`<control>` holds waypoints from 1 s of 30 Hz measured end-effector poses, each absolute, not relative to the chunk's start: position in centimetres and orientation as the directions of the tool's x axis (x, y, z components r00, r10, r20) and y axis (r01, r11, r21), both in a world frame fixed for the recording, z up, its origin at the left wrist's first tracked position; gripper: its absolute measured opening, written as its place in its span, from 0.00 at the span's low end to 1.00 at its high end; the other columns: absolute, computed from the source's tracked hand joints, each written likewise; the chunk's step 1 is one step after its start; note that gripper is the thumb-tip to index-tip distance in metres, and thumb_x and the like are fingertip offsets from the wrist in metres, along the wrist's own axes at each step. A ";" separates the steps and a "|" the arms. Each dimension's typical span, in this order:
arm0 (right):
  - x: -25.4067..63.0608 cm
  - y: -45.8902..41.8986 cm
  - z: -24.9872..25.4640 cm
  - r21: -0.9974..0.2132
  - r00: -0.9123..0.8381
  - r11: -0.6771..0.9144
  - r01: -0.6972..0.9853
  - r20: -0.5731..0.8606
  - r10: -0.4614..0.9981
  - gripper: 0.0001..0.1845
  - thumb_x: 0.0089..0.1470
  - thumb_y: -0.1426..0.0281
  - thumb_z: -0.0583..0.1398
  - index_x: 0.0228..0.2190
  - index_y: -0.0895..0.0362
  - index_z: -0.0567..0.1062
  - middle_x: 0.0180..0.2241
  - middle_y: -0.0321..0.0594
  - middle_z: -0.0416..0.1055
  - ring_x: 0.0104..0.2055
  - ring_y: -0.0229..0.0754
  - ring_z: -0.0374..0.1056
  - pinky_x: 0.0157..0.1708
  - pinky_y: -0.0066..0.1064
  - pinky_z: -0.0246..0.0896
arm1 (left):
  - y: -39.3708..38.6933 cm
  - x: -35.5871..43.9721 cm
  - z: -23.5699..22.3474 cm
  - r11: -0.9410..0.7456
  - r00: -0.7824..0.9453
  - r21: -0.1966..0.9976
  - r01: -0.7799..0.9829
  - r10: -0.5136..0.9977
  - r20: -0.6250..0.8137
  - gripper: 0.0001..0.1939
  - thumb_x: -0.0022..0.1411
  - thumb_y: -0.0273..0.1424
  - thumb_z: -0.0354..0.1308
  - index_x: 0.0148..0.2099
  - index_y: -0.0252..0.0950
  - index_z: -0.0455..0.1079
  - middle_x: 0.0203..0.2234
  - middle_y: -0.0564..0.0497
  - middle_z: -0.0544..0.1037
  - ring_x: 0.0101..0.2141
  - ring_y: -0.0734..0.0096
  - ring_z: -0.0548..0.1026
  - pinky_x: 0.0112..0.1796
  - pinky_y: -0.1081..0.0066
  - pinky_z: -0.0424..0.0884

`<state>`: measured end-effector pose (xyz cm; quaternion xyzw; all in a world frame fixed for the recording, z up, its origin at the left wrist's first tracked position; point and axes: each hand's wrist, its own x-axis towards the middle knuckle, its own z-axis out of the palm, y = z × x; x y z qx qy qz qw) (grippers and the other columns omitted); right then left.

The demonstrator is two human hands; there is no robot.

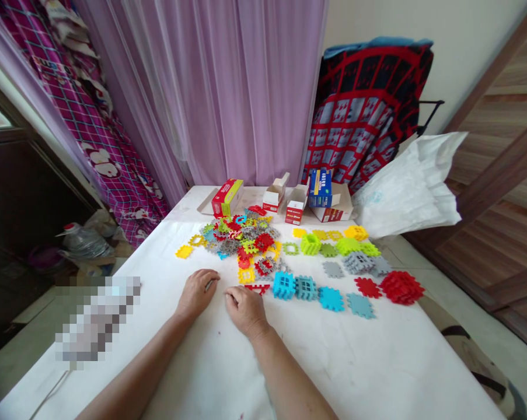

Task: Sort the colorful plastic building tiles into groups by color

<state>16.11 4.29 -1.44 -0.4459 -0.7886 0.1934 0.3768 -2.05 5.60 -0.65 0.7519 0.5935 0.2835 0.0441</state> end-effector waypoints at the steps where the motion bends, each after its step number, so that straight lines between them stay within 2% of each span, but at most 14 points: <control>1: 16.1 4.3 -1.5 -0.642 -0.316 0.534 0.550 0.432 0.845 0.12 0.54 0.75 0.55 0.33 0.53 0.79 0.32 0.38 0.79 0.36 0.40 0.74 0.38 0.26 0.64 | 5.6 -1.9 -0.5 -0.285 0.131 0.401 0.871 0.920 0.369 0.09 0.60 0.25 0.53 0.38 0.39 0.73 0.38 0.48 0.80 0.42 0.62 0.75 0.45 0.60 0.70; 13: 16.7 4.8 -2.2 -0.664 -0.265 0.555 0.500 0.493 0.829 0.13 0.54 0.74 0.54 0.33 0.54 0.78 0.32 0.40 0.79 0.35 0.41 0.74 0.37 0.28 0.66 | 4.8 -1.9 -0.6 -0.306 0.157 0.377 0.874 0.914 0.375 0.10 0.60 0.25 0.52 0.42 0.38 0.73 0.41 0.48 0.79 0.45 0.63 0.74 0.47 0.61 0.69; 24: 16.8 5.3 -2.8 -0.633 -0.268 0.568 0.526 0.511 0.817 0.14 0.55 0.71 0.52 0.33 0.54 0.79 0.32 0.41 0.79 0.34 0.42 0.75 0.36 0.29 0.68 | 3.9 -0.8 0.3 -0.230 0.128 0.328 0.916 0.944 0.305 0.12 0.62 0.24 0.49 0.44 0.38 0.72 0.44 0.47 0.78 0.47 0.63 0.73 0.50 0.61 0.67; 30: 16.8 5.1 -2.9 -0.624 -0.257 0.574 0.531 0.527 0.810 0.15 0.56 0.70 0.52 0.33 0.53 0.79 0.32 0.41 0.79 0.34 0.42 0.75 0.37 0.29 0.68 | 3.8 -0.9 0.3 -0.236 0.120 0.357 0.904 0.940 0.319 0.13 0.60 0.23 0.50 0.43 0.38 0.72 0.43 0.47 0.79 0.46 0.63 0.73 0.50 0.61 0.68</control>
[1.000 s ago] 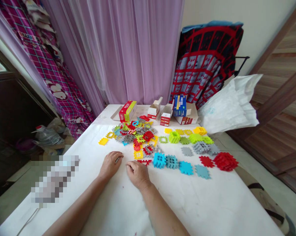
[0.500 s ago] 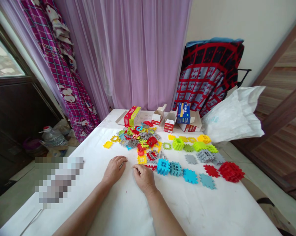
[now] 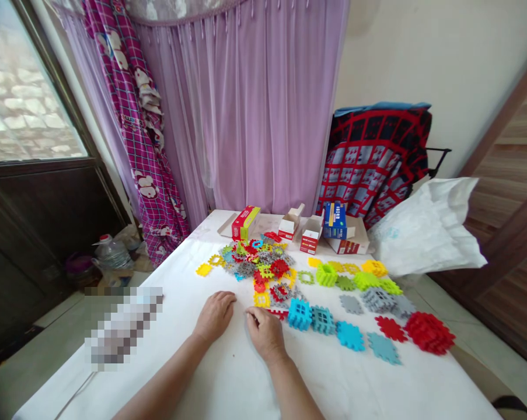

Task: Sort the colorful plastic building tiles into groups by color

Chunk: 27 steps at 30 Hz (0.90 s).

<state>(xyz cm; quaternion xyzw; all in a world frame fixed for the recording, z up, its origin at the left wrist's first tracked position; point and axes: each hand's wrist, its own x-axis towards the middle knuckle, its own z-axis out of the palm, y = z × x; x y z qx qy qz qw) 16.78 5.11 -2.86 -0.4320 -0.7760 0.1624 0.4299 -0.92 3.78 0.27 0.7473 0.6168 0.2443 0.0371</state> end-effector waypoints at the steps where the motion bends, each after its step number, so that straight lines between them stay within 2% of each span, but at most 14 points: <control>1: 16.8 5.0 -2.9 -0.619 -0.256 0.578 0.531 0.533 0.806 0.15 0.56 0.70 0.52 0.33 0.53 0.79 0.32 0.41 0.79 0.34 0.42 0.75 0.37 0.29 0.68 | 3.7 -1.0 0.1 -0.245 0.122 0.362 0.899 0.936 0.331 0.13 0.60 0.23 0.50 0.43 0.38 0.72 0.44 0.47 0.79 0.47 0.63 0.73 0.50 0.61 0.68; 7: 16.8 4.5 -3.0 -0.585 -0.254 0.617 0.527 0.584 0.771 0.16 0.56 0.71 0.51 0.34 0.54 0.79 0.32 0.42 0.79 0.34 0.41 0.75 0.37 0.28 0.68 | 3.2 -1.3 -1.4 -0.292 0.159 0.319 0.902 0.910 0.384 0.16 0.60 0.25 0.51 0.49 0.37 0.71 0.49 0.45 0.76 0.52 0.61 0.71 0.54 0.58 0.66; 14: 16.9 4.1 -2.9 -0.601 -0.275 0.618 0.507 0.567 0.777 0.15 0.56 0.71 0.52 0.34 0.55 0.79 0.33 0.43 0.79 0.35 0.42 0.75 0.38 0.31 0.69 | 2.6 -0.9 -1.7 -0.203 0.122 0.231 0.952 0.939 0.322 0.23 0.64 0.38 0.52 0.60 0.38 0.63 0.59 0.43 0.68 0.60 0.54 0.63 0.58 0.51 0.60; 27: 17.2 3.9 -2.5 -0.652 -0.282 0.600 0.463 0.534 0.797 0.14 0.55 0.71 0.53 0.34 0.54 0.79 0.32 0.41 0.79 0.35 0.42 0.75 0.37 0.30 0.69 | 2.2 -0.4 -0.4 -0.160 0.109 0.215 0.964 0.967 0.232 0.24 0.65 0.39 0.50 0.61 0.38 0.62 0.61 0.45 0.66 0.61 0.54 0.61 0.60 0.52 0.56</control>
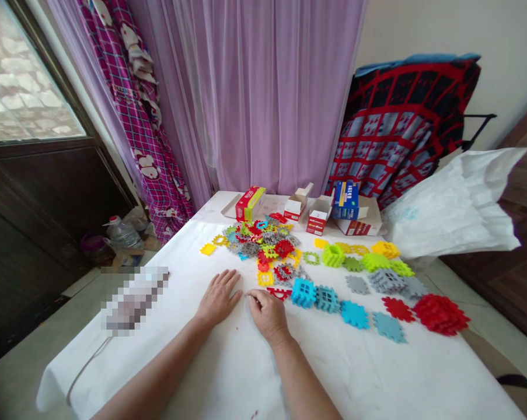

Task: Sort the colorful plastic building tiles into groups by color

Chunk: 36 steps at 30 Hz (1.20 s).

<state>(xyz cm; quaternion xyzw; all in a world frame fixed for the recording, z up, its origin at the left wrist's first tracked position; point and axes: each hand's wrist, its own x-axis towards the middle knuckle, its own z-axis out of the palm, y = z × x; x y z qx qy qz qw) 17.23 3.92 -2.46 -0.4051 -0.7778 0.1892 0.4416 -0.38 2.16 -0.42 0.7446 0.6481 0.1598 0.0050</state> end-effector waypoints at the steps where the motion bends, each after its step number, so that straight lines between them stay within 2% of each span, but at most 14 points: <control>1: 17.2 3.9 -2.4 -0.654 -0.280 0.599 0.462 0.533 0.799 0.14 0.55 0.71 0.53 0.34 0.54 0.79 0.33 0.41 0.79 0.35 0.42 0.75 0.37 0.30 0.69 | 2.2 -0.4 -0.4 -0.158 0.108 0.216 0.964 0.968 0.226 0.24 0.65 0.39 0.50 0.61 0.37 0.62 0.61 0.45 0.65 0.61 0.54 0.61 0.60 0.52 0.56; 15: 17.2 3.7 -2.2 -0.645 -0.280 0.572 0.507 0.504 0.817 0.14 0.54 0.70 0.54 0.33 0.53 0.79 0.32 0.41 0.79 0.35 0.42 0.74 0.37 0.30 0.68 | 2.1 -0.2 -0.3 -0.159 0.100 0.247 0.956 0.967 0.237 0.22 0.65 0.37 0.51 0.59 0.40 0.64 0.60 0.46 0.67 0.60 0.55 0.62 0.59 0.52 0.56; 36: 17.1 3.0 -1.6 -0.678 -0.322 0.560 0.476 0.458 0.829 0.14 0.56 0.72 0.53 0.35 0.54 0.79 0.32 0.41 0.79 0.34 0.40 0.74 0.37 0.28 0.67 | 1.9 -0.7 -1.2 -0.192 0.125 0.246 0.950 0.956 0.264 0.22 0.65 0.36 0.50 0.60 0.41 0.64 0.60 0.46 0.67 0.61 0.56 0.61 0.60 0.51 0.56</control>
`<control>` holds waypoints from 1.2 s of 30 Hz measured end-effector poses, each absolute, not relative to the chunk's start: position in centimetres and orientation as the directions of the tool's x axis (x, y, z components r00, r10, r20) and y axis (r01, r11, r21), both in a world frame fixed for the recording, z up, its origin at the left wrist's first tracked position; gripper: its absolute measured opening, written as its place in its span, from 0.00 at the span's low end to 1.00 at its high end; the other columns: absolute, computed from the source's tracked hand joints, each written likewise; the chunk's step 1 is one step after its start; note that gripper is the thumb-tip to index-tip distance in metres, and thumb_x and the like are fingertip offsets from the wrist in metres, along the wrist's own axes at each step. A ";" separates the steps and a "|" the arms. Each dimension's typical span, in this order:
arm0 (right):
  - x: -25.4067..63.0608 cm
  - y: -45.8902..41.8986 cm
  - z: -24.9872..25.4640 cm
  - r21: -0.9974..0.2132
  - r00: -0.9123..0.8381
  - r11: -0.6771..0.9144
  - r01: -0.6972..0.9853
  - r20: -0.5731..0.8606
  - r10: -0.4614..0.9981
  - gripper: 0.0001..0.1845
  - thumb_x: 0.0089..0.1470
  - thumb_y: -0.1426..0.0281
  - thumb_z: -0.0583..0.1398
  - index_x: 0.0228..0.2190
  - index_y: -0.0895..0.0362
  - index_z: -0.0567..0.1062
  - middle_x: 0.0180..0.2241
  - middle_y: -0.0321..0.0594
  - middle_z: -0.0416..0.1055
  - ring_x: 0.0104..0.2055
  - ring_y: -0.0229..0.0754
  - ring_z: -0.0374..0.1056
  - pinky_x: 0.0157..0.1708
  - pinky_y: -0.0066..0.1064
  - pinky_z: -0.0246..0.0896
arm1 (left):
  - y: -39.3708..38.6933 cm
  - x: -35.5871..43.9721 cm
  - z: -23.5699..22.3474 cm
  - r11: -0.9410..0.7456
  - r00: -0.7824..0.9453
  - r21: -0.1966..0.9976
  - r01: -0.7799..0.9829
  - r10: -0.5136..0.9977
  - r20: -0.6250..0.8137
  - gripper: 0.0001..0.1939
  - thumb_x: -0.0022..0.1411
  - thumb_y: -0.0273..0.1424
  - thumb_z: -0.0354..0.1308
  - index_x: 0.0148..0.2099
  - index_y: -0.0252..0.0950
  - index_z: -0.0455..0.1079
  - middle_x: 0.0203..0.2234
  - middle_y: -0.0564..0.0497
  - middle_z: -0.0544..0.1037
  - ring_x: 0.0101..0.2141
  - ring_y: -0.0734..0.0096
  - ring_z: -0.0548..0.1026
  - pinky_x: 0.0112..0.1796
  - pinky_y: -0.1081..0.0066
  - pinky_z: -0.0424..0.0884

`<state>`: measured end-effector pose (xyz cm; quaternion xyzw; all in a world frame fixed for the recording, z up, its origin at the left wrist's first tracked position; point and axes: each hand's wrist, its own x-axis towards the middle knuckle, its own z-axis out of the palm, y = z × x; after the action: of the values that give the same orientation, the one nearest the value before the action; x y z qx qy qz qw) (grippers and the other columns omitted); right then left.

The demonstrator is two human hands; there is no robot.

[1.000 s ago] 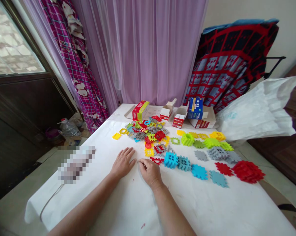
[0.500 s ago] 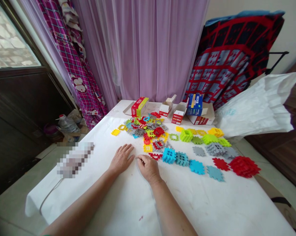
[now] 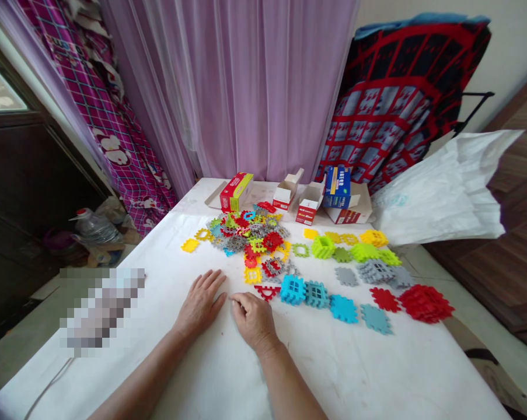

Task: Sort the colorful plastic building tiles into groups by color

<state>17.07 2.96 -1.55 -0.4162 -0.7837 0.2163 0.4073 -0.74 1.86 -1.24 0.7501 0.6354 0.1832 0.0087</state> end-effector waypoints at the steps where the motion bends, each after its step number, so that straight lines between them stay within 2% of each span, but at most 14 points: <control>1: 17.1 2.9 -1.5 -0.681 -0.323 0.558 0.475 0.455 0.830 0.14 0.57 0.72 0.53 0.36 0.54 0.79 0.32 0.41 0.79 0.34 0.40 0.74 0.37 0.28 0.67 | 1.8 -0.8 -1.3 -0.197 0.129 0.246 0.949 0.955 0.266 0.22 0.65 0.36 0.50 0.60 0.41 0.63 0.60 0.46 0.67 0.61 0.56 0.61 0.60 0.51 0.56; 21: 17.0 3.1 -1.7 -0.682 -0.339 0.561 0.470 0.447 0.828 0.14 0.57 0.72 0.52 0.36 0.54 0.78 0.32 0.41 0.78 0.34 0.40 0.74 0.36 0.28 0.67 | 2.3 -1.0 -1.7 -0.227 0.155 0.227 0.947 0.943 0.294 0.22 0.65 0.36 0.51 0.60 0.40 0.62 0.60 0.44 0.67 0.61 0.57 0.61 0.60 0.51 0.57; 27: 17.0 3.2 -2.1 -0.653 -0.333 0.604 0.458 0.504 0.797 0.13 0.57 0.73 0.53 0.35 0.54 0.77 0.31 0.39 0.78 0.33 0.40 0.74 0.35 0.29 0.68 | 2.4 -0.9 -2.0 -0.210 0.162 0.149 0.966 0.945 0.284 0.22 0.64 0.35 0.50 0.60 0.41 0.62 0.61 0.45 0.66 0.61 0.58 0.61 0.59 0.52 0.58; 31: 16.4 3.4 -1.8 -0.608 -0.308 0.651 0.454 0.578 0.756 0.13 0.58 0.74 0.53 0.36 0.54 0.77 0.30 0.39 0.77 0.32 0.39 0.74 0.34 0.28 0.67 | 2.8 -0.7 -2.4 -0.190 0.157 0.098 0.977 0.948 0.275 0.26 0.64 0.39 0.50 0.63 0.40 0.60 0.63 0.45 0.63 0.62 0.56 0.60 0.59 0.52 0.58; 36: 15.5 4.9 -1.8 -0.561 -0.214 0.664 0.495 0.661 0.719 0.14 0.59 0.73 0.52 0.35 0.55 0.77 0.31 0.41 0.77 0.33 0.40 0.74 0.36 0.28 0.68 | 4.4 -0.4 -1.9 -0.157 0.127 0.102 0.982 0.960 0.250 0.28 0.65 0.41 0.49 0.64 0.37 0.59 0.63 0.43 0.62 0.62 0.54 0.59 0.60 0.50 0.56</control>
<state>15.48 4.95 -1.75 -0.3936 -0.7707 0.1148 0.4877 -0.43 4.44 -1.91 0.7494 0.6478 0.1293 -0.0437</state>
